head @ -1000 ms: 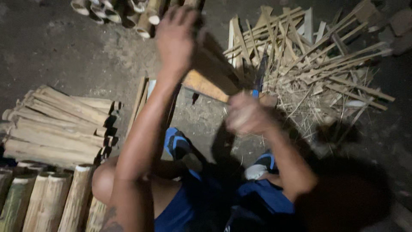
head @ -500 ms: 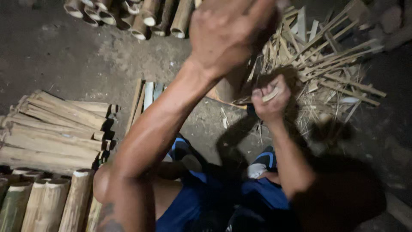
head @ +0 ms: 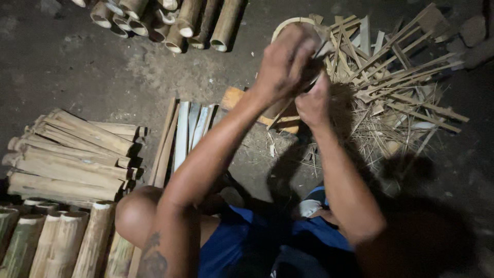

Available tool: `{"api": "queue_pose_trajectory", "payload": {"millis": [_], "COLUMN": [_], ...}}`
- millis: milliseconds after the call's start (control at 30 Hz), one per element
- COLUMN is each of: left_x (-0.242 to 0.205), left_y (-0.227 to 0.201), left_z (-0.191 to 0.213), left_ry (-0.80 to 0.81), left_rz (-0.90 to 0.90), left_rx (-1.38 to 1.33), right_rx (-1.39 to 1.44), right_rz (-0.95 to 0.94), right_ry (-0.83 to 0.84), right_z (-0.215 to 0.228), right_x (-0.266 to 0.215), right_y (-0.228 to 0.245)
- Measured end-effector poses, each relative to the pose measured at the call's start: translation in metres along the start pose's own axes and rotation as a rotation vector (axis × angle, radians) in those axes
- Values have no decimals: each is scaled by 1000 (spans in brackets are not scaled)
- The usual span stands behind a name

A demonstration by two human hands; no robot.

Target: The person sits on the floor and uses a machete to split bamboo tubes into thin strips. They repeatedly cut the bamboo, separate the strips by hand, and place them into a pile. The process continues with multiple bamboo tubes throughout the clip.

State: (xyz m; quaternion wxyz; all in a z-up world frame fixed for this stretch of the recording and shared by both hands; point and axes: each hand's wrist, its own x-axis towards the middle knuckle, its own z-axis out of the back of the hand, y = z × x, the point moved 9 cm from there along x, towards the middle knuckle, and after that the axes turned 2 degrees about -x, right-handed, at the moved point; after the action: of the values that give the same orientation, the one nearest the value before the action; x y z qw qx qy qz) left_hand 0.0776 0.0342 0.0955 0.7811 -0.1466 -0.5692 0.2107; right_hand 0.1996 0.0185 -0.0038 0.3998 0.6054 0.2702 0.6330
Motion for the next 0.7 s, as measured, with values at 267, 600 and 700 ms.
{"api": "queue_pose_trajectory", "payload": {"millis": [267,600,700], "left_x": [-8,-35,-41], "left_y": [21,78,134], "left_z": [-4,37,135], "left_ry": [344,180,-80], "left_rz": [-386,-480,-30], "left_rx": [402,456,375], "right_rx": [90,-43,-77], "right_rz": [-129,135,105], "right_ry": [-66,-58,-125], "right_z": [9,50,90], "right_x": [-33,-83,-76], "right_y": [-1,-4,-15]}}
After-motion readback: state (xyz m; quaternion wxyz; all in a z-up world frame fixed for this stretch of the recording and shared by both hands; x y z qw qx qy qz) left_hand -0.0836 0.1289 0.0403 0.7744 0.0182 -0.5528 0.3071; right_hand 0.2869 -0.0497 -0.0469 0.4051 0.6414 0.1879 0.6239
